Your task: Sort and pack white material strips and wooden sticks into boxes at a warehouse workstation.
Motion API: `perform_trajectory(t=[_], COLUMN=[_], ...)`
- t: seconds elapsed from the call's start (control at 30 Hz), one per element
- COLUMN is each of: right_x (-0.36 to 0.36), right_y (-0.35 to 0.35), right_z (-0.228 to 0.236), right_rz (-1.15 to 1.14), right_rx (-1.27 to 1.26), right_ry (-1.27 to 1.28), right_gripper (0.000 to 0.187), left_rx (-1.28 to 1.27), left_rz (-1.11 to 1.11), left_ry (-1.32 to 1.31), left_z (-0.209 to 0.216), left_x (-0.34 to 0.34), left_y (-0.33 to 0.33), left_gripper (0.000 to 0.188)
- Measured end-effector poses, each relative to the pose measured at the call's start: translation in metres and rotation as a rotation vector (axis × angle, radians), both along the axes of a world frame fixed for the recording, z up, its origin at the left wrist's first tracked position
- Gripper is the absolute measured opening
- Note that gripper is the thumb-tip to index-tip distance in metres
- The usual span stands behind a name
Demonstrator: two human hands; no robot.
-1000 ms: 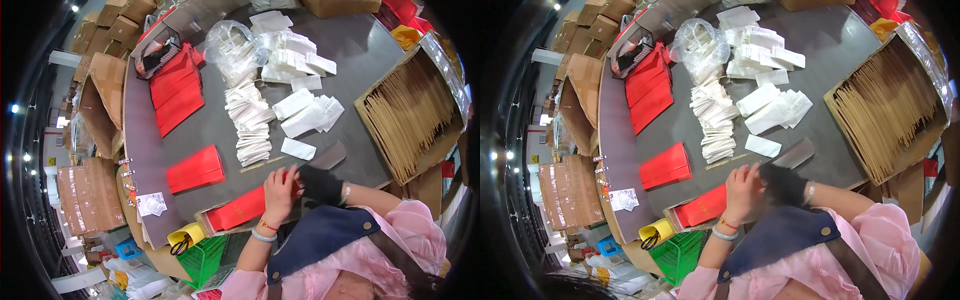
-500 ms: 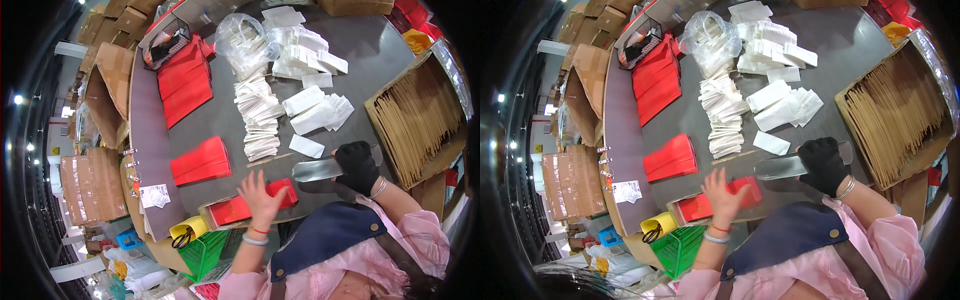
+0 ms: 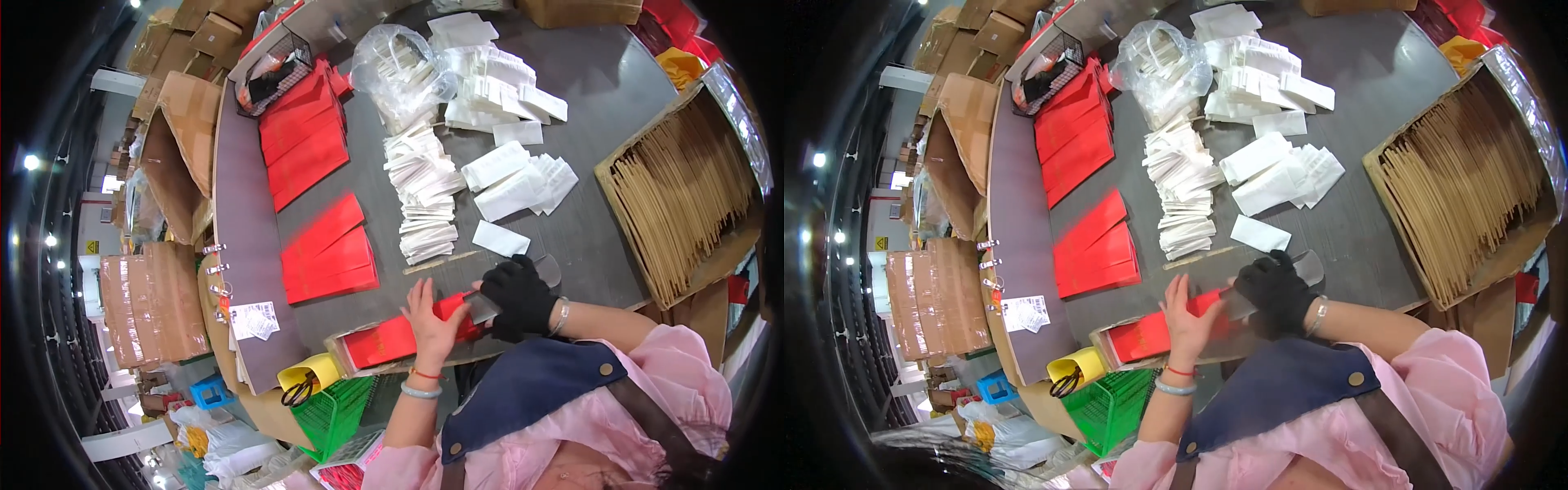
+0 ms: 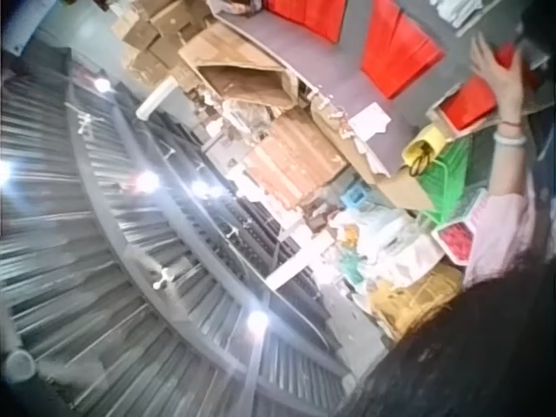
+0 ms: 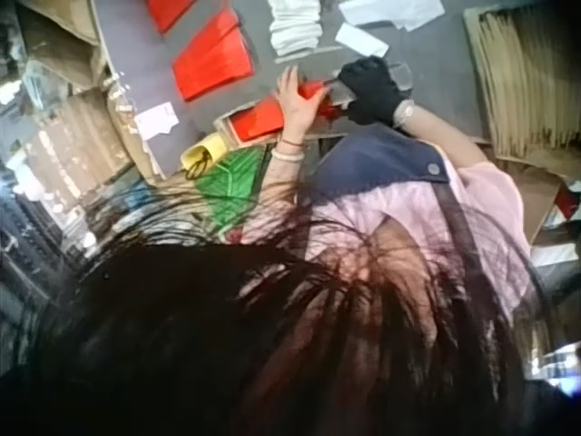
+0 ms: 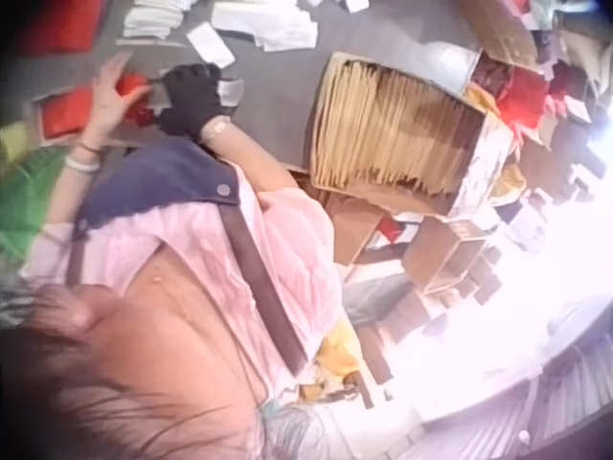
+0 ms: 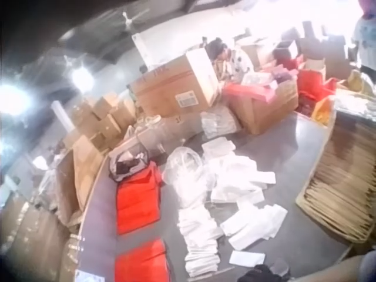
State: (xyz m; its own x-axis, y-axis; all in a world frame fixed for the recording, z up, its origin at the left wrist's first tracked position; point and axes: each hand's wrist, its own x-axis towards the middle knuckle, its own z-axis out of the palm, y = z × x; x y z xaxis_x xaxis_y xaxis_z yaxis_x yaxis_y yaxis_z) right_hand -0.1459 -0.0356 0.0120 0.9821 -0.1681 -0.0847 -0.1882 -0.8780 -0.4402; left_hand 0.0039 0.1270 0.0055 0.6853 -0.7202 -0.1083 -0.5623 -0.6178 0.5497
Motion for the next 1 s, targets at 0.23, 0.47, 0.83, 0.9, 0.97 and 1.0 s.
perform_trajectory(t=[0.23, 0.47, 0.83, 0.9, 0.97, 1.0], right_x=[-0.093, -0.289, -0.286, -0.306, -0.324, -0.332], right_y=[-0.083, -0.159, -0.155, -0.161, -0.166, -0.170], right_z=[0.028, -0.013, -0.021, -0.042, -0.055, -0.057], right_rz=[-0.542, -1.189, -1.275, -1.253, -1.213, -1.285], right_rx=[0.094, -0.236, -0.200, -0.269, -0.318, -0.385], right_ry=[-0.357, -0.306, 0.066, 0.060, 0.066, -0.061], right_gripper=[0.052, 0.028, 0.034, 0.036, 0.038, 0.038], left_rx=[-0.082, -0.138, -0.346, -0.421, -0.373, -0.336], left_rz=[-0.219, -0.368, -0.673, -0.802, -0.795, -0.792], left_ry=[-0.413, -0.408, -0.172, -0.207, -0.214, -0.223], left_z=[-0.015, -0.016, -0.017, -0.021, -0.028, -0.030], left_x=[0.075, 0.077, 0.026, 0.024, 0.025, 0.025], left_y=[-0.054, -0.063, -0.111, -0.125, -0.132, -0.132], left_gripper=[0.024, 0.012, 0.011, 0.014, 0.015, 0.017])
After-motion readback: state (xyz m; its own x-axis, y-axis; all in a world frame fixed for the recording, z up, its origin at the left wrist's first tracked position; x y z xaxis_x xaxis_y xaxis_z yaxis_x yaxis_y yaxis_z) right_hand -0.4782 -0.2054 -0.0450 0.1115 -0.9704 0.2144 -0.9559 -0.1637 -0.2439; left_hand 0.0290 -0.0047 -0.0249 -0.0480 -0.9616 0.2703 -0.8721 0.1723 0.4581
